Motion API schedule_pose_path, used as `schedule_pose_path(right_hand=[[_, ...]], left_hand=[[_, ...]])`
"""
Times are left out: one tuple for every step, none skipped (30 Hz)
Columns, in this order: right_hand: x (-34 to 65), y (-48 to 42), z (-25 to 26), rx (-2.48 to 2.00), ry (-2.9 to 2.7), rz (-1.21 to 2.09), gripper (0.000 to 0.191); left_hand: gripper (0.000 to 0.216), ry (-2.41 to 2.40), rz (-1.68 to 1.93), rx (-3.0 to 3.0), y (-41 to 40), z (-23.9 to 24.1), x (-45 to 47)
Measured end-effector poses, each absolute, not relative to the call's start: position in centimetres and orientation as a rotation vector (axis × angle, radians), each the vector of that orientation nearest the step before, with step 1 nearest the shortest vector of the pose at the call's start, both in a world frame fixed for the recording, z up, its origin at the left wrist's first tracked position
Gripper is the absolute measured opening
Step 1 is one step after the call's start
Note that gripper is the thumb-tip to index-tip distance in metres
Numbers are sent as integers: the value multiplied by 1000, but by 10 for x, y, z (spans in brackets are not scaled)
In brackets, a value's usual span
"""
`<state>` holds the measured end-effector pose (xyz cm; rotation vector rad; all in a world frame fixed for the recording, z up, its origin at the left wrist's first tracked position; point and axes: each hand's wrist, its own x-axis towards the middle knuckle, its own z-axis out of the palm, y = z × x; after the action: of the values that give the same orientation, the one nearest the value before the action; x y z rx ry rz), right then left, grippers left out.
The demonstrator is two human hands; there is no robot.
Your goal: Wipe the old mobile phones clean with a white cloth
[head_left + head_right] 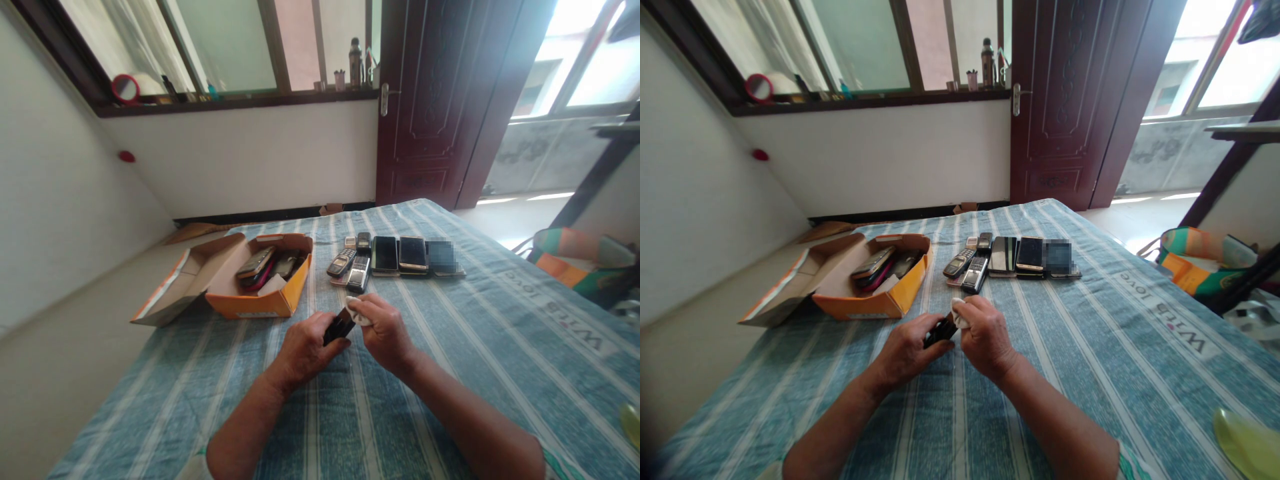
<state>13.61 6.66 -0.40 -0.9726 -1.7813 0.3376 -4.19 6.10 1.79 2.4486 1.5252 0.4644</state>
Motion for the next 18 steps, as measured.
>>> schedule_pose_path(right_hand=[[136,65,-3,-997,-1830,289,29],[136,64,-2,-1025,-1877,238,29],[136,64,-2,-1057,-1921,190,29],[136,63,-2,-1092,-1961,148,28],[135,63,-2,-1127,-1996,115,27],[135,62,-3,-1158,-2027,89,26],[135,62,-4,-1184,-2054,68,25],[134,62,-6,-1204,-2081,51,24],[133,62,-7,-1218,-2106,39,23],[132,62,-9,-1226,-2130,28,22],[132,62,-10,-1233,-2152,19,20],[131,62,-11,-1239,-2173,11,19],[130,61,-12,-1245,-2189,3,18],[129,61,-13,-1251,-2204,-3,17],[128,60,-13,-1254,-2217,-9,16],[127,60,-13,-1256,-2230,-12,15],[126,60,-13,-1254,-2243,-13,14],[126,59,-13,-1251,-2254,-14,14]], left_hand=[[29,1539,445,2455,61,18,-41],[28,1558,422,2465,61,18,-40],[27,1579,394,2477,60,18,-40],[27,1603,362,2491,60,18,-39],[27,1625,327,2507,59,18,-38],[27,1644,295,2524,59,19,-37],[28,1657,266,2542,58,19,-37],[29,1665,241,2559,58,19,-36],[30,1671,221,2573,58,19,-36],[31,1676,203,2585,57,19,-36],[33,1682,187,2596,57,19,-36],[33,1688,171,2607,57,18,-36],[34,1691,156,2616,57,18,-36],[34,1694,147,2624,57,17,-36],[34,1698,145,2629,58,17,-36],[33,1701,148,2630,58,16,-36],[33,1706,157,2628,58,16,-36],[32,1716,167,2622,58,16,-35]])
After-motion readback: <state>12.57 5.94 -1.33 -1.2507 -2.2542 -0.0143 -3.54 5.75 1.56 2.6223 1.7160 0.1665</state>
